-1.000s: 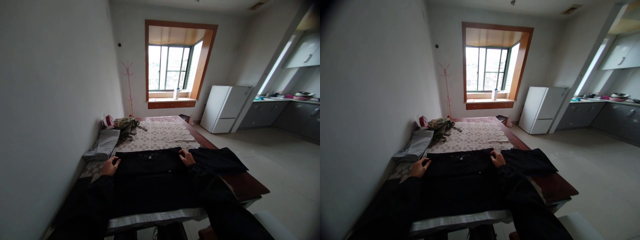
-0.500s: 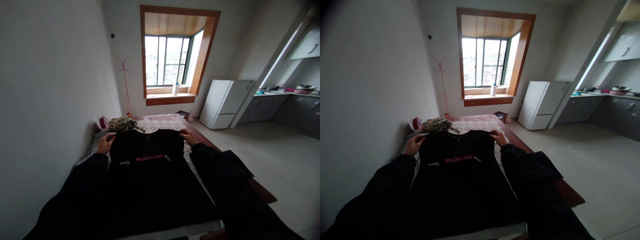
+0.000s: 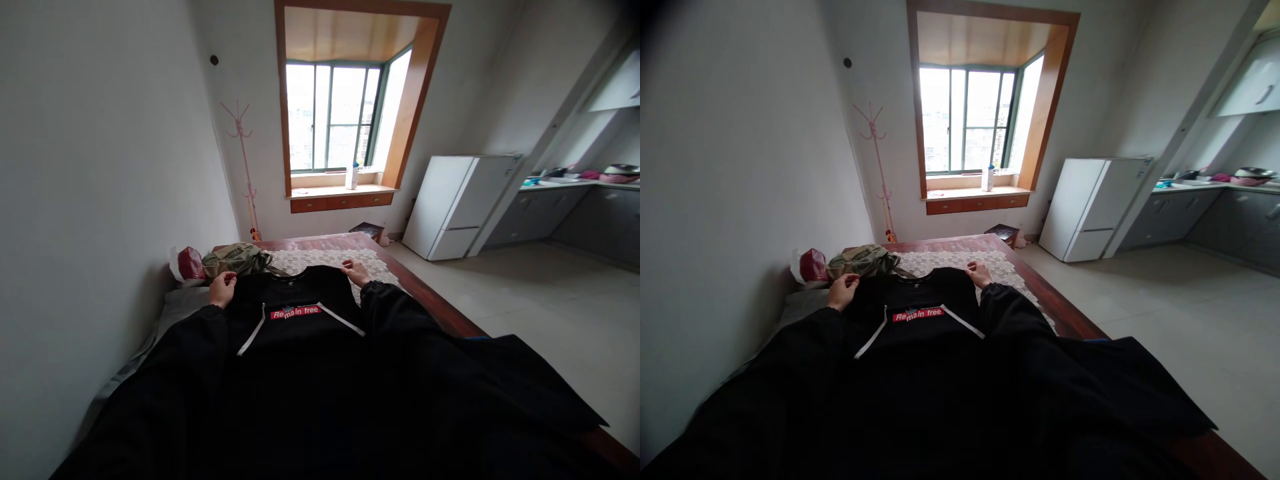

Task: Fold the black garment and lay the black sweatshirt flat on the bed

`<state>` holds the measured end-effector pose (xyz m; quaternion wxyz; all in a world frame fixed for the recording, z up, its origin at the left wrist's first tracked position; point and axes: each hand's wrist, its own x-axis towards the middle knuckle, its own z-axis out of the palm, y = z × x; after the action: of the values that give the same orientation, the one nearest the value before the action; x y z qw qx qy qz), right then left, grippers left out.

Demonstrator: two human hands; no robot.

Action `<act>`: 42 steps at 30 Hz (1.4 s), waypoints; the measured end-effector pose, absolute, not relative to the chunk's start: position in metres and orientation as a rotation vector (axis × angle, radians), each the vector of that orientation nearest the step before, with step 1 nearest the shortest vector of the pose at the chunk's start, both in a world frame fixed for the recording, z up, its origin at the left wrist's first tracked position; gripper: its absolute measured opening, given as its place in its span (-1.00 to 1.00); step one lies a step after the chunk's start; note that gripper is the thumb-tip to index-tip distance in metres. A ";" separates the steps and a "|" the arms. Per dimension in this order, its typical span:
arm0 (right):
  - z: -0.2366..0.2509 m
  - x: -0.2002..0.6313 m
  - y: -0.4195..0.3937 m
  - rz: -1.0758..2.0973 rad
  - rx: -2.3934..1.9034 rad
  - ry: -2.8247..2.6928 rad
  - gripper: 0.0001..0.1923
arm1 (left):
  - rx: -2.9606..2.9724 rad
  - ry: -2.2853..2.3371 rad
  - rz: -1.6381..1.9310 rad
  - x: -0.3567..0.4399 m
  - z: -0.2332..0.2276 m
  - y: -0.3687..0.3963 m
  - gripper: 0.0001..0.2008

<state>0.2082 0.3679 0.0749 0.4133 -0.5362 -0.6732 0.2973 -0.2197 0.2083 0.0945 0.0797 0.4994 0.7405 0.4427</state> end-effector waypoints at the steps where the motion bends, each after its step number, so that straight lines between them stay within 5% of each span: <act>1: 0.074 0.207 0.363 0.736 -1.356 -1.692 -0.83 | 1.496 2.200 1.335 -0.217 0.095 0.205 -0.77; 6: 0.079 0.239 0.277 0.734 -1.293 -1.780 -0.73 | 1.573 2.046 1.286 -0.191 0.113 0.130 -0.62; 11: 0.070 0.332 0.092 0.780 -1.255 -2.080 -0.67 | 1.752 1.848 0.889 -0.151 0.118 -0.034 -0.58; 18: 0.007 0.423 -0.095 0.487 -1.577 -2.026 -0.64 | 1.886 2.130 0.831 -0.147 0.035 -0.246 -0.70; 25: -0.034 0.430 -0.123 0.239 -1.439 -2.221 -0.28 | 2.115 2.190 0.718 -0.143 -0.002 -0.303 -0.49; 32: -0.035 0.452 -0.111 0.397 -1.212 -2.254 -0.71 | 2.121 2.114 0.759 -0.151 0.001 -0.304 -0.66; 35: -0.025 0.449 -0.103 0.485 -1.133 -2.186 -0.74 | 1.932 2.154 0.953 -0.144 0.005 -0.302 -0.74; 42: 0.007 0.451 -0.112 0.446 -0.933 -2.076 -0.75 | 1.445 2.243 1.238 -0.114 0.039 -0.311 -0.52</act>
<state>0.4513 -0.1118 0.0070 0.3995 -0.3688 -0.8206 0.1762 -0.1138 -0.3114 0.0390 0.0999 0.4888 0.7588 0.4187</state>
